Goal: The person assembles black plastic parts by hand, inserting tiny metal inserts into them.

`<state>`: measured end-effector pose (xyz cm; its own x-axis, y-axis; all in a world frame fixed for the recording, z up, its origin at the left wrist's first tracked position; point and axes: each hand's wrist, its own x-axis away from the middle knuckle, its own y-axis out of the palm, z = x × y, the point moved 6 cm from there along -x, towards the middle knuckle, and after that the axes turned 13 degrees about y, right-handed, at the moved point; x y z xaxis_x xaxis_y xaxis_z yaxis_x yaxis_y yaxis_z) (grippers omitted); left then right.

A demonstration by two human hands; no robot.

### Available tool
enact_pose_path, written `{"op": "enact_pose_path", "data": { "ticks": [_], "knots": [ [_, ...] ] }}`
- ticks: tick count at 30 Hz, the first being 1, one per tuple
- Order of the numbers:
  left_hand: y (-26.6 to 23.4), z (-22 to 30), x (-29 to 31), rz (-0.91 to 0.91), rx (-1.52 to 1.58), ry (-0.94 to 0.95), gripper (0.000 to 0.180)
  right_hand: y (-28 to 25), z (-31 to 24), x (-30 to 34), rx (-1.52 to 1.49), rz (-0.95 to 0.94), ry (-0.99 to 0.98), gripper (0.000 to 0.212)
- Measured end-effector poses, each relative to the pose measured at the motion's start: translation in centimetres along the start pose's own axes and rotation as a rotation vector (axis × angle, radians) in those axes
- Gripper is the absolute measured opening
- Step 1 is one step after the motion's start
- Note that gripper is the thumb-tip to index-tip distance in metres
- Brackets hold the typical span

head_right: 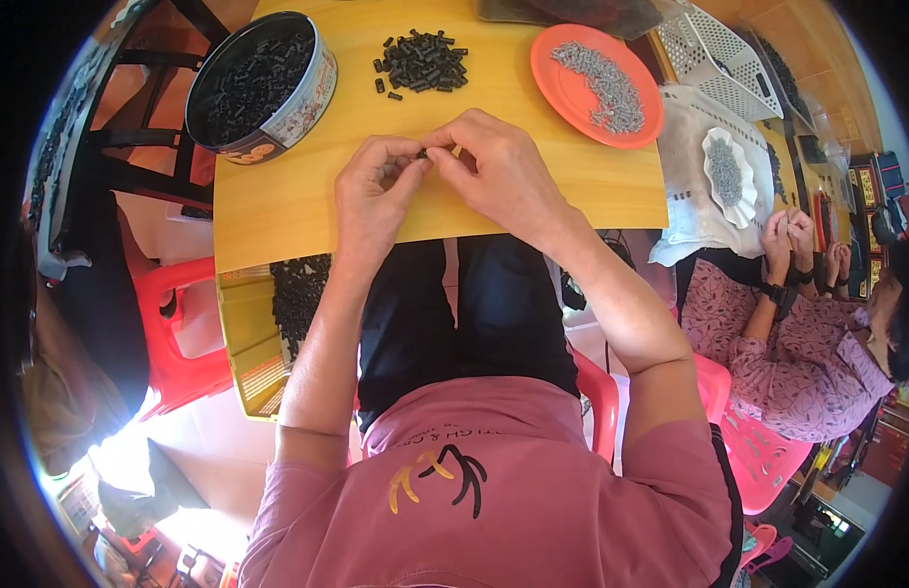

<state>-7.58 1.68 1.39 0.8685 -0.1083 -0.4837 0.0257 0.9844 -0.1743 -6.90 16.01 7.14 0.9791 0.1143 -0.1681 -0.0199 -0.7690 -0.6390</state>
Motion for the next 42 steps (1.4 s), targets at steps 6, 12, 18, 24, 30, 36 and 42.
{"op": "enact_pose_path", "data": {
  "ticks": [6,12,18,24,30,36,42],
  "knots": [
    [0.2,-1.0,0.3,0.039,0.133,-0.091,0.019,0.3,-0.8,0.9,0.122,0.121,-0.213,0.015],
    [0.1,-1.3,0.3,0.119,0.219,-0.094,0.019,0.0,-0.1,1.3,0.073,0.158,-0.151,0.021],
    [0.0,-1.2,0.2,0.122,0.249,-0.078,0.019,-1.4,1.6,0.8,0.128,0.138,-0.122,0.016],
    [-0.4,-1.3,0.3,0.145,0.276,-0.091,0.019,0.2,1.9,-2.4,0.169,0.083,-0.075,0.015],
    [-0.4,-1.1,0.4,0.157,0.298,-0.091,0.019,3.6,0.6,-6.9,0.391,0.158,-0.251,0.013],
    [-0.7,-1.2,0.5,0.188,0.319,-0.055,0.019,5.3,1.8,-7.7,0.532,0.056,-0.205,0.014],
    [-0.6,-1.2,0.5,0.136,0.315,-0.056,0.021,4.1,2.1,-5.6,0.319,0.019,-0.248,0.012]
  ]
}}
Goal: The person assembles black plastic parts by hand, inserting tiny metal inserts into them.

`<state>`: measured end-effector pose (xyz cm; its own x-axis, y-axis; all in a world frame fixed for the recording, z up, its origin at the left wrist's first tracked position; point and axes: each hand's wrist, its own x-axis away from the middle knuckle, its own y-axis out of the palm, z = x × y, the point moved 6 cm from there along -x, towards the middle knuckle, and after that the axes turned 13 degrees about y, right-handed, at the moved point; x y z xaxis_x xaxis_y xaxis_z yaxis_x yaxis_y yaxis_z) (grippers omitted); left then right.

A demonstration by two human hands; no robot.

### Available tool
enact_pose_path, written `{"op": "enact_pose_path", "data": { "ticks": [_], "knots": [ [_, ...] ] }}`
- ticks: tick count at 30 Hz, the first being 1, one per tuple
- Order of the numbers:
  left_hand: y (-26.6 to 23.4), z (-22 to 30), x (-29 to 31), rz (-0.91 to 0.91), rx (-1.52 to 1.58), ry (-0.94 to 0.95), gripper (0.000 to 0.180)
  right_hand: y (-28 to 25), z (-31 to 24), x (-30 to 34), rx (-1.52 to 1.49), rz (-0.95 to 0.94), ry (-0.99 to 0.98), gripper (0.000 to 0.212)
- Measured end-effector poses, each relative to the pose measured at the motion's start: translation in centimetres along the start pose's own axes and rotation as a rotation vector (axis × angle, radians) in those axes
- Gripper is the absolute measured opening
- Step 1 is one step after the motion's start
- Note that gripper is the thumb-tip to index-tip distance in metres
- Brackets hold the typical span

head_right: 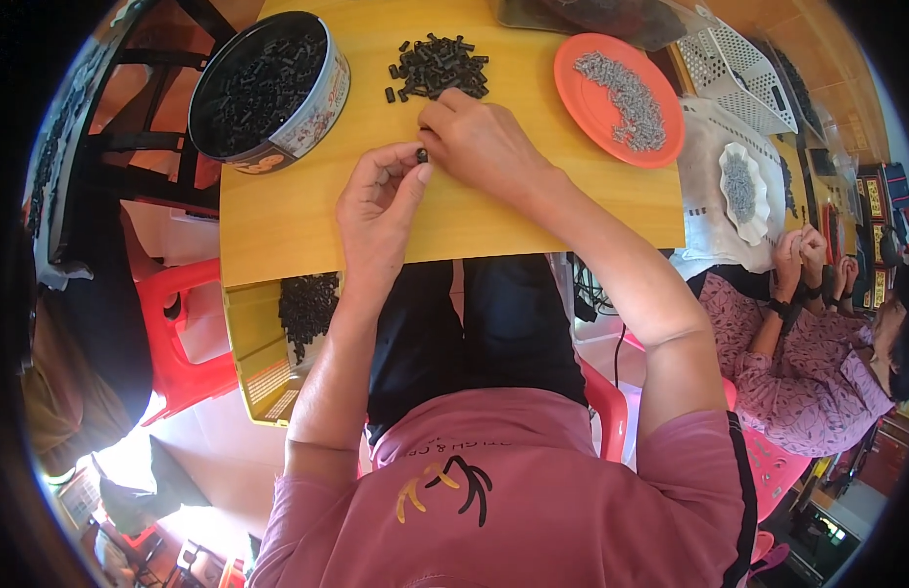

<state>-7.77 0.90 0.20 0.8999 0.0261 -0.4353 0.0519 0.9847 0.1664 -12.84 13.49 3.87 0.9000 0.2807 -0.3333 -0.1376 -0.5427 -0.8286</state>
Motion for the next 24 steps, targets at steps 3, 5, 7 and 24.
{"op": "enact_pose_path", "data": {
  "ticks": [3,5,7,24],
  "knots": [
    [0.1,0.0,-0.1,-0.016,-0.025,-0.012,0.02,-1.2,0.3,1.1,-0.082,0.048,0.033,0.014],
    [0.1,0.2,-0.2,0.031,-0.043,-0.02,0.018,-2.2,0.9,1.5,-0.127,0.055,0.058,0.017],
    [0.1,0.2,-0.2,0.029,-0.051,-0.023,0.018,-2.7,0.8,1.9,-0.176,0.061,0.081,0.019],
    [0.2,-0.4,0.0,0.014,-0.038,-0.018,0.014,-3.0,-0.2,4.0,-0.666,-0.053,0.298,0.015]
  ]
}}
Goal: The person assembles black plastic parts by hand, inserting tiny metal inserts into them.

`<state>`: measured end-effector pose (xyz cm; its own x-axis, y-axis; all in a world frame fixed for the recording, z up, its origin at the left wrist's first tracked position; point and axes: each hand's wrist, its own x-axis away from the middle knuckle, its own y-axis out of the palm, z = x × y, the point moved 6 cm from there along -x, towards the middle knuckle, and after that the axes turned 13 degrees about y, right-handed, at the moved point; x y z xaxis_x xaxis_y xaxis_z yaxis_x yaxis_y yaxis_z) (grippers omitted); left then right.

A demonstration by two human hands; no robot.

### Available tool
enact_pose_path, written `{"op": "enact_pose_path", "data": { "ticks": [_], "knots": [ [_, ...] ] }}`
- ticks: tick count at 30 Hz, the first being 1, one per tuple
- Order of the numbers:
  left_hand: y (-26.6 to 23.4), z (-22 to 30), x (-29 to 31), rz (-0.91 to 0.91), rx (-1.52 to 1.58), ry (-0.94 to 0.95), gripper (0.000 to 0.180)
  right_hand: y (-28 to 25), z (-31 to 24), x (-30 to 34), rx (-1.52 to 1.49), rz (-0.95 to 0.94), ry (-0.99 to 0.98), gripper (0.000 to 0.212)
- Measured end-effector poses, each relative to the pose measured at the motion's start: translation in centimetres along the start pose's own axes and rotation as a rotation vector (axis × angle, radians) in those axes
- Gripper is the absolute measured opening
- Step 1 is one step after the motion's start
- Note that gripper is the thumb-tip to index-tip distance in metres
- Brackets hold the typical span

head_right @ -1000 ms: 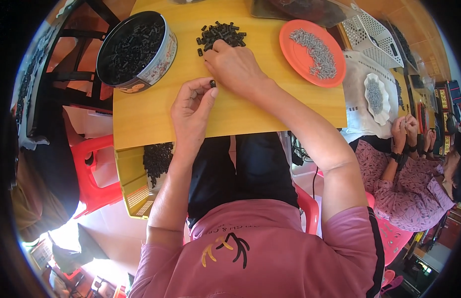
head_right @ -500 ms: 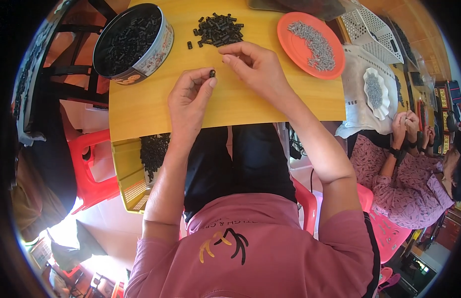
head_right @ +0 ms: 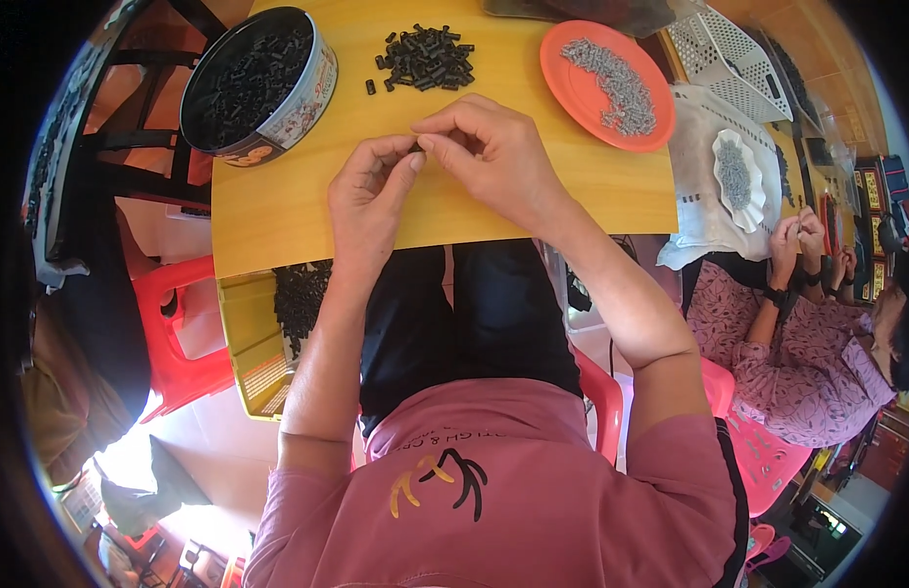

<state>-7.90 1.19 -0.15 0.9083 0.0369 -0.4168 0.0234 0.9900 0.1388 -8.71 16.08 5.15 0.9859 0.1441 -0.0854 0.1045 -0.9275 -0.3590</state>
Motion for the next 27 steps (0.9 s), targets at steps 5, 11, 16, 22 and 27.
{"op": "enact_pose_path", "data": {
  "ticks": [5,11,16,22,27],
  "knots": [
    [-0.3,0.0,0.1,0.027,-0.001,0.004,0.013,0.8,-1.2,0.8,0.094,0.101,-0.107,0.013],
    [-0.4,-0.1,0.0,0.043,0.031,-0.017,0.012,1.4,-0.3,0.7,0.006,0.16,-0.08,0.011],
    [-0.4,0.0,0.0,0.036,0.009,-0.019,0.013,0.8,0.4,-0.3,-0.152,-0.071,0.205,0.013],
    [-0.2,0.5,-0.2,0.007,0.045,0.016,0.014,-0.5,1.1,0.7,-0.453,-0.085,0.353,0.022],
    [0.6,3.8,-1.0,-0.063,-0.058,0.232,0.017,0.3,2.0,1.9,-0.493,-0.318,0.523,0.037]
  ]
}}
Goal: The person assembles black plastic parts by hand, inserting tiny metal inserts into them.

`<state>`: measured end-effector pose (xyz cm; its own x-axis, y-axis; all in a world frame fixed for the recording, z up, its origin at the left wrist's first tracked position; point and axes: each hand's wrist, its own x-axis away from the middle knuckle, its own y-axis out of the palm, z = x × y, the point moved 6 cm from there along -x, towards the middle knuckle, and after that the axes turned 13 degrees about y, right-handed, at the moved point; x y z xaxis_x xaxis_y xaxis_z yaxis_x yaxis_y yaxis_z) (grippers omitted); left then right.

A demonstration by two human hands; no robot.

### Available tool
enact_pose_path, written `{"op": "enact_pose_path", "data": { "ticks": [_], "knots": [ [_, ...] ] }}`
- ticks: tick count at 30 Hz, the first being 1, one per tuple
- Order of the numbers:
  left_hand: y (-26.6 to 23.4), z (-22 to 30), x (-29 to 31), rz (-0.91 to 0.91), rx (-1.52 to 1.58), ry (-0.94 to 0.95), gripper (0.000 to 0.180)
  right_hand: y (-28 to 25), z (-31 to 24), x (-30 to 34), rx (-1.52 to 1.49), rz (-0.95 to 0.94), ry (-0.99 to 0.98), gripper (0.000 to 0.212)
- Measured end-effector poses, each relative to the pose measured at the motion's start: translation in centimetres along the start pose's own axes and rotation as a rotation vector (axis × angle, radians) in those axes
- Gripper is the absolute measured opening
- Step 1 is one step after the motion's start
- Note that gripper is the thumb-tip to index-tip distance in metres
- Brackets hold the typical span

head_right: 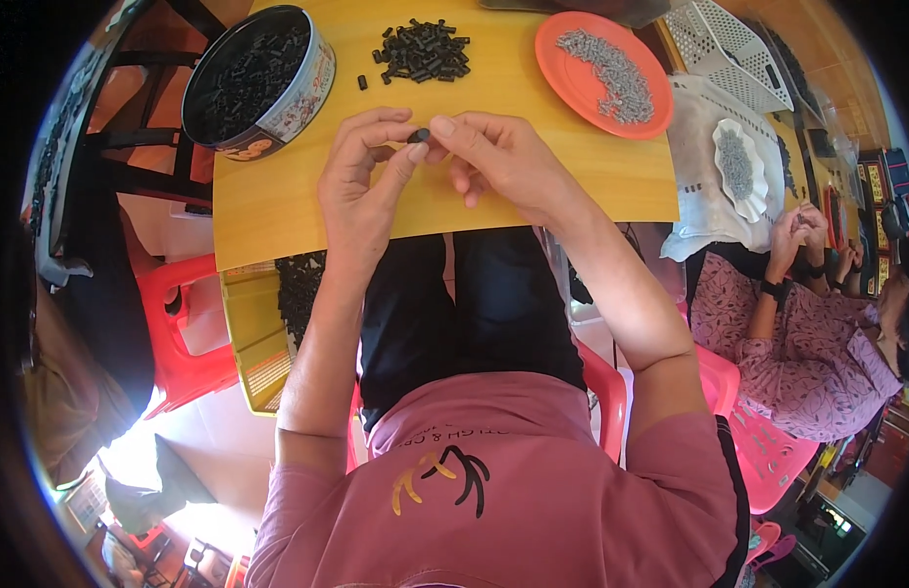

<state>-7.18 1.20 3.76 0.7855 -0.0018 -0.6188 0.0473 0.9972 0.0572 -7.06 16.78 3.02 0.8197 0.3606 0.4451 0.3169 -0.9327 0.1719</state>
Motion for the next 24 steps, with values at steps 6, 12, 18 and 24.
{"op": "enact_pose_path", "data": {
  "ticks": [6,12,18,24],
  "knots": [
    [0.4,2.2,-0.4,-0.087,-0.089,0.084,0.02,0.9,-0.7,1.1,-0.21,-0.182,-0.07,0.04],
    [1.1,3.9,-0.4,-0.13,-0.049,0.108,0.024,0.8,-0.7,1.8,-0.166,-0.241,-0.059,0.035],
    [1.6,5.7,-0.8,-0.364,-0.115,0.181,0.024,0.8,-1.4,2.5,-0.098,-0.493,-0.011,0.036],
    [1.9,5.5,-0.5,-0.321,-0.042,0.133,0.022,1.1,-1.0,2.7,-0.147,-0.484,-0.022,0.037]
  ]
}}
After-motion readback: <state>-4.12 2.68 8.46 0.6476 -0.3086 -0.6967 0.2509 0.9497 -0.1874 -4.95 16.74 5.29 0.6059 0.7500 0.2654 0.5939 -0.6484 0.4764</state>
